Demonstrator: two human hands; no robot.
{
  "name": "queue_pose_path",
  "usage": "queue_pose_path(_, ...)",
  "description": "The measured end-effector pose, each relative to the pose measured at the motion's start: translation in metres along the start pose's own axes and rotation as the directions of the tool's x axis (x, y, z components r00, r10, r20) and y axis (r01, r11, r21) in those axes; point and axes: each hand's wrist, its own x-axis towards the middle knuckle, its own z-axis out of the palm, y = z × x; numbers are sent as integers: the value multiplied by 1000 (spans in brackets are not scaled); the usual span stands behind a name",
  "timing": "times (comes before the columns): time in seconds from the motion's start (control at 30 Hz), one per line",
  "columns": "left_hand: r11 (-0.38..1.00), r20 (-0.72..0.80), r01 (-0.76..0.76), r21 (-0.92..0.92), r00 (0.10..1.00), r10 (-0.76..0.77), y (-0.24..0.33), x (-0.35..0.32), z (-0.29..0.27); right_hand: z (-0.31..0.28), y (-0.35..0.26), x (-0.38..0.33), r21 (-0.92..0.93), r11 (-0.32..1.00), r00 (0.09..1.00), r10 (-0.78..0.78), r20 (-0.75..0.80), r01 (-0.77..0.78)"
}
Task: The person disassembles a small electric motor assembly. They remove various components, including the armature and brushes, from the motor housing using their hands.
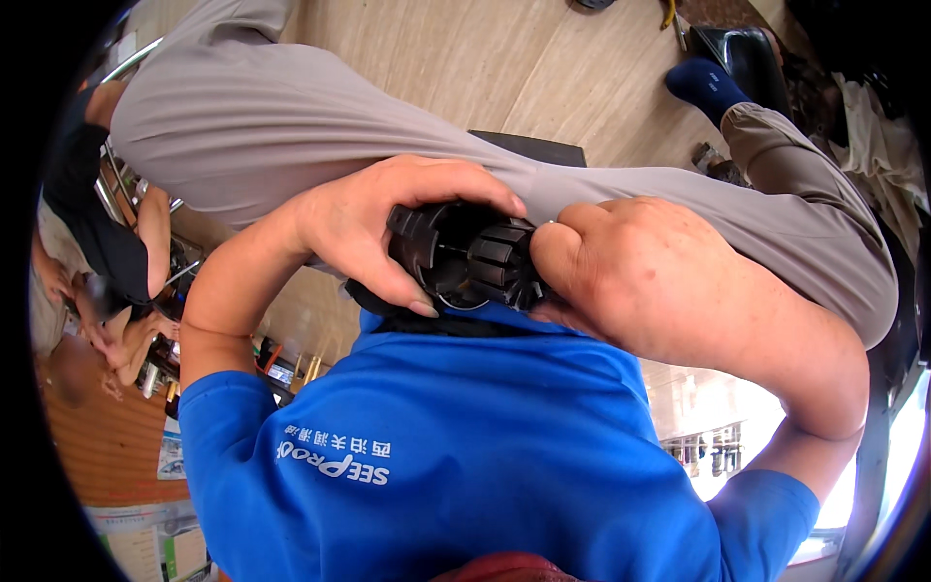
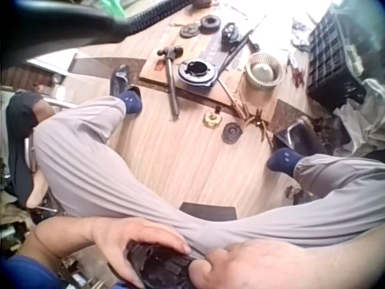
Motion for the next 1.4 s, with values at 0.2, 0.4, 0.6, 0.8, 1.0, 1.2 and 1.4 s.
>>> queue_pose_path(0.2,988,25,55,141,998,-59,8,-2,1,-7,-4,13,276,952,990,123,62,-136)
queue_pose_path(0.4,992,40,128,0,991,-128,5,-6,3,14,-3,12,362,928,987,127,-97,-84)
queue_pose_path(0.6,994,37,111,13,993,-111,2,-7,3,18,-2,11,457,881,984,169,-60,-123)
queue_pose_path(0.8,995,46,88,39,995,-90,1,-4,3,22,0,10,470,882,973,142,-182,-41)
queue_pose_path(1.0,989,80,115,91,989,-122,5,2,4,-3,-6,15,328,901,954,233,187,-284)
queue_pose_path(1.2,990,45,94,106,994,-99,1,0,6,-1,-7,16,424,817,917,302,261,-390)
queue_pose_path(1.4,993,28,99,67,994,-101,-1,0,6,31,-10,8,706,653,921,390,-3,-274)
